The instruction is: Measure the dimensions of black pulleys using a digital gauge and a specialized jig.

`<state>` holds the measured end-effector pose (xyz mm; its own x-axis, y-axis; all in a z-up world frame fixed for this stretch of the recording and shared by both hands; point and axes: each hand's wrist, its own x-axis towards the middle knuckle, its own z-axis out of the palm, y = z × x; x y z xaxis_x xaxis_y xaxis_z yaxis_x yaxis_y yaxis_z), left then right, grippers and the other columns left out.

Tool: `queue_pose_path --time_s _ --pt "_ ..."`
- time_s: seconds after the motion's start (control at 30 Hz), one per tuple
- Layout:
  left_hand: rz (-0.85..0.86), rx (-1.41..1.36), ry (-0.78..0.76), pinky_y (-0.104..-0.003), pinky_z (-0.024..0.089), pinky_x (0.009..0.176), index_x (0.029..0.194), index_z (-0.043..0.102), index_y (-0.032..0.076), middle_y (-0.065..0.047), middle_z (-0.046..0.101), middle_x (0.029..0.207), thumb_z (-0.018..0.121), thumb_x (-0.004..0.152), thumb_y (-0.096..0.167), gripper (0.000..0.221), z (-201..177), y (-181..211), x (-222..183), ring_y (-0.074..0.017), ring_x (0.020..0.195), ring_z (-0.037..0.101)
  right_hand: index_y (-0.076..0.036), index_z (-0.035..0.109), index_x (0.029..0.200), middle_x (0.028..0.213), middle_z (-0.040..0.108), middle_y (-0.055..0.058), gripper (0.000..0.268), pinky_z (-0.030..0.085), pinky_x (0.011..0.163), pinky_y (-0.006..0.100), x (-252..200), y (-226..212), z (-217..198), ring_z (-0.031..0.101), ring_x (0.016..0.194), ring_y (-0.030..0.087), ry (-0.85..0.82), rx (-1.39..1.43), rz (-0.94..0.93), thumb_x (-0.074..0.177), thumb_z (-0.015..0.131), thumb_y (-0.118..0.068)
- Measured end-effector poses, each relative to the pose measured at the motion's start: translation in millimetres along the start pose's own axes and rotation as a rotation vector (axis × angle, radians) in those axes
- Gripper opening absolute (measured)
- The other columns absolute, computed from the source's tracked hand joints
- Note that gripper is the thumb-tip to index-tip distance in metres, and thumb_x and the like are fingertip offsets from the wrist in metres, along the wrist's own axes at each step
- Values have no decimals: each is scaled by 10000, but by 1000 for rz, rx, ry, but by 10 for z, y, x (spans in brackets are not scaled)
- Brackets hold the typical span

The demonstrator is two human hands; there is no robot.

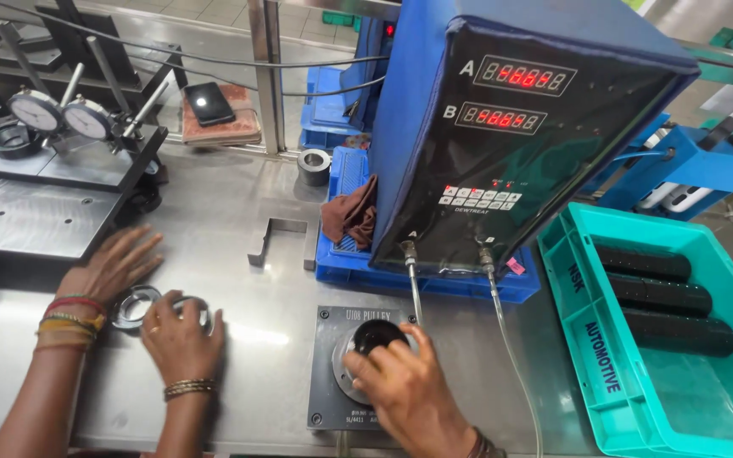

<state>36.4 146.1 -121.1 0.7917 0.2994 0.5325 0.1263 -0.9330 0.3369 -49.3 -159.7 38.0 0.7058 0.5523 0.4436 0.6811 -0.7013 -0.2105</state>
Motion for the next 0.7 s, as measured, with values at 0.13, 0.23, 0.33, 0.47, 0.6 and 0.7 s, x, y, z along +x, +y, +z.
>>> queue_pose_path --time_s 0.13,0.23,0.33,0.47,0.6,0.7 --pt "53 -667 -104 -470 406 1057 1043 683 87 -142 614 1273 802 797 347 378 77 687 -88 -328 1233 563 -181 665 1171 896 629 33 421 400 1042 497 -77 32 141 652 900 248 -32 -88 -56 781 776 -67" --pt "186 -1005 -368 -418 464 1013 1186 637 96 -119 602 1336 753 863 427 477 -364 1345 -334 -311 1246 568 -145 646 1114 952 670 33 437 431 1017 463 -40 116 72 677 931 250 38 170 65 738 863 -193" --pt "134 -1148 -542 -413 480 1037 1316 607 120 -116 585 1357 723 852 494 606 -713 1772 -485 -295 1294 568 -139 630 1117 906 660 23 437 570 788 362 -219 561 203 673 852 172 156 790 703 745 858 -144" --pt "460 -725 -474 -574 349 1046 1337 523 30 -217 492 1370 952 619 549 985 -767 1889 -407 -444 1306 444 -96 576 1156 957 666 22 404 527 815 323 -449 900 6 665 872 164 427 1289 922 805 777 -102" --pt "568 -749 -611 -464 418 1070 1318 591 113 -165 526 1347 950 573 452 894 -710 1641 -132 -371 1275 498 -130 570 1163 838 582 -3 344 529 907 499 -667 1074 -195 593 779 108 662 1540 896 858 728 -120" --pt "670 -717 -655 -465 412 1066 1277 612 117 -139 560 1314 965 507 489 925 -705 1357 71 -363 1263 508 -149 575 1057 737 516 -32 196 523 967 632 -688 1045 -328 535 705 74 786 1824 858 909 702 -167"
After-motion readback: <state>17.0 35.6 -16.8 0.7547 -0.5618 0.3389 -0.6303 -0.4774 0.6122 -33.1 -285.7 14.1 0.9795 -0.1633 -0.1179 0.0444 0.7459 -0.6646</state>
